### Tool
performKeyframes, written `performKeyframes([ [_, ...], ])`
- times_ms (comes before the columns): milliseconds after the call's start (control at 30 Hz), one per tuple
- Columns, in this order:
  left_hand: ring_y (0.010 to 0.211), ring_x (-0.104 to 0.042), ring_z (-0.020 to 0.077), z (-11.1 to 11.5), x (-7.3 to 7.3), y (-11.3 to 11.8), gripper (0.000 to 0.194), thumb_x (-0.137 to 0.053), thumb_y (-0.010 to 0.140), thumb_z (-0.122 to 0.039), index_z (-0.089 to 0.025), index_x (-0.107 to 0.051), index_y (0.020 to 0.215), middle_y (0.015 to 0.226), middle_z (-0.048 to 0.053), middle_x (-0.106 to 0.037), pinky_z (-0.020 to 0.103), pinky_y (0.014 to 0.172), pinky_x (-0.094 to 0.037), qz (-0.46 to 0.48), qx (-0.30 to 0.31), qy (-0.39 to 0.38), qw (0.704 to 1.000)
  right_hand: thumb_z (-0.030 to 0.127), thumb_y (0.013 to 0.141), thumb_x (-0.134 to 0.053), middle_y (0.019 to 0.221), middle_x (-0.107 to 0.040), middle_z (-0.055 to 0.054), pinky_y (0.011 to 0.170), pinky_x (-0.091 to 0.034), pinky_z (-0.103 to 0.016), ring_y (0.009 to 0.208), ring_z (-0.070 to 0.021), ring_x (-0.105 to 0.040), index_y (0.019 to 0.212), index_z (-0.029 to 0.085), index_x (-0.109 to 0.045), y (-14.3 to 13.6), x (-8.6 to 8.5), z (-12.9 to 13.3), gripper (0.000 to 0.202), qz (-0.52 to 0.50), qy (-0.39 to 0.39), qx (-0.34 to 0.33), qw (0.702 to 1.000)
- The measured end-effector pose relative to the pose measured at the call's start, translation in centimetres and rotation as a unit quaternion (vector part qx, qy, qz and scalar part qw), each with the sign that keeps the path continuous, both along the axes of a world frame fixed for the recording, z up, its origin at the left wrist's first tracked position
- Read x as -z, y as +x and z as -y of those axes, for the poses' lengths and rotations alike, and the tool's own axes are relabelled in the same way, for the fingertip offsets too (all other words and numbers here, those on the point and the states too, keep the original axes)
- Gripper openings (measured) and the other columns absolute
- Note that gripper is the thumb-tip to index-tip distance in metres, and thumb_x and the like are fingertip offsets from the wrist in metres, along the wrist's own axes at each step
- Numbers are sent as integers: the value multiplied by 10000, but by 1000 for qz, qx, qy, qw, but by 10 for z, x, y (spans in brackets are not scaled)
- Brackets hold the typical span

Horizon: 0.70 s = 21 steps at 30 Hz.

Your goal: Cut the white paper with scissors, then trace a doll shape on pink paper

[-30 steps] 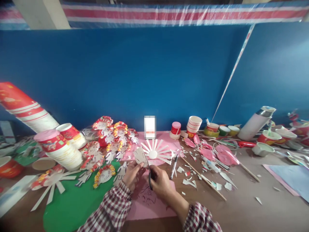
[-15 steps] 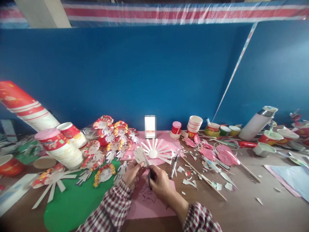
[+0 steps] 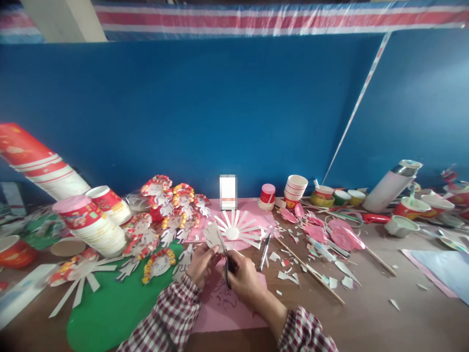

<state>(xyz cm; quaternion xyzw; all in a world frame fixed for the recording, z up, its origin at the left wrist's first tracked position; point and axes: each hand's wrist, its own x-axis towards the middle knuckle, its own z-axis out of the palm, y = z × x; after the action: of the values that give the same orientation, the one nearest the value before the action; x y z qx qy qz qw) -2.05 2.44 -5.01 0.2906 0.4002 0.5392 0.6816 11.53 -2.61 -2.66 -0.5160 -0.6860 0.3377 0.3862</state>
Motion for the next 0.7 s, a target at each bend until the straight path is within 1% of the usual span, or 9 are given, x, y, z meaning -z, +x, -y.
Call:
performKeyframes([
  [133,704,-607,144,0,-2,0,191,-745,592,-249,-186,-618,721,765,18,-654,271,685,-478,9,-1,4,1000,236,817,-511,754,-626,-12,570,-381,-226,638,-133,-533,979,166,-613,-1,0,0,204,4,-10,1,1000],
  [300,609,-581,126,1,-1,1,207,-732,615,-261,-179,-630,774,696,6,-627,254,604,-462,0,3,-4,1000,254,820,-517,755,-624,-17,575,-381,-228,640,-133,-525,929,157,-607,1,1,-2,171,-1,2,-3,1000],
  [367,606,-580,128,0,0,1,221,-734,613,-265,-177,-630,787,690,5,-624,251,595,-460,2,4,-2,1000,253,819,-520,756,-622,-15,578,-380,-229,641,-132,-521,925,158,-606,1,1,-2,166,1,5,-1,1000],
  [567,704,-608,162,-1,2,-1,175,-727,616,-256,-195,-634,750,721,16,-642,285,681,-479,-2,7,7,1000,220,811,-510,729,-605,1,566,-372,-221,628,-125,-521,963,171,-601,0,1,0,183,2,-9,1,1000],
  [700,668,-593,153,0,2,0,182,-723,624,-260,-195,-636,771,708,12,-629,288,676,-479,-4,10,7,1000,233,807,-515,721,-605,-5,562,-372,-221,623,-126,-517,901,159,-596,0,2,-1,144,-2,-11,-4,1000],
])
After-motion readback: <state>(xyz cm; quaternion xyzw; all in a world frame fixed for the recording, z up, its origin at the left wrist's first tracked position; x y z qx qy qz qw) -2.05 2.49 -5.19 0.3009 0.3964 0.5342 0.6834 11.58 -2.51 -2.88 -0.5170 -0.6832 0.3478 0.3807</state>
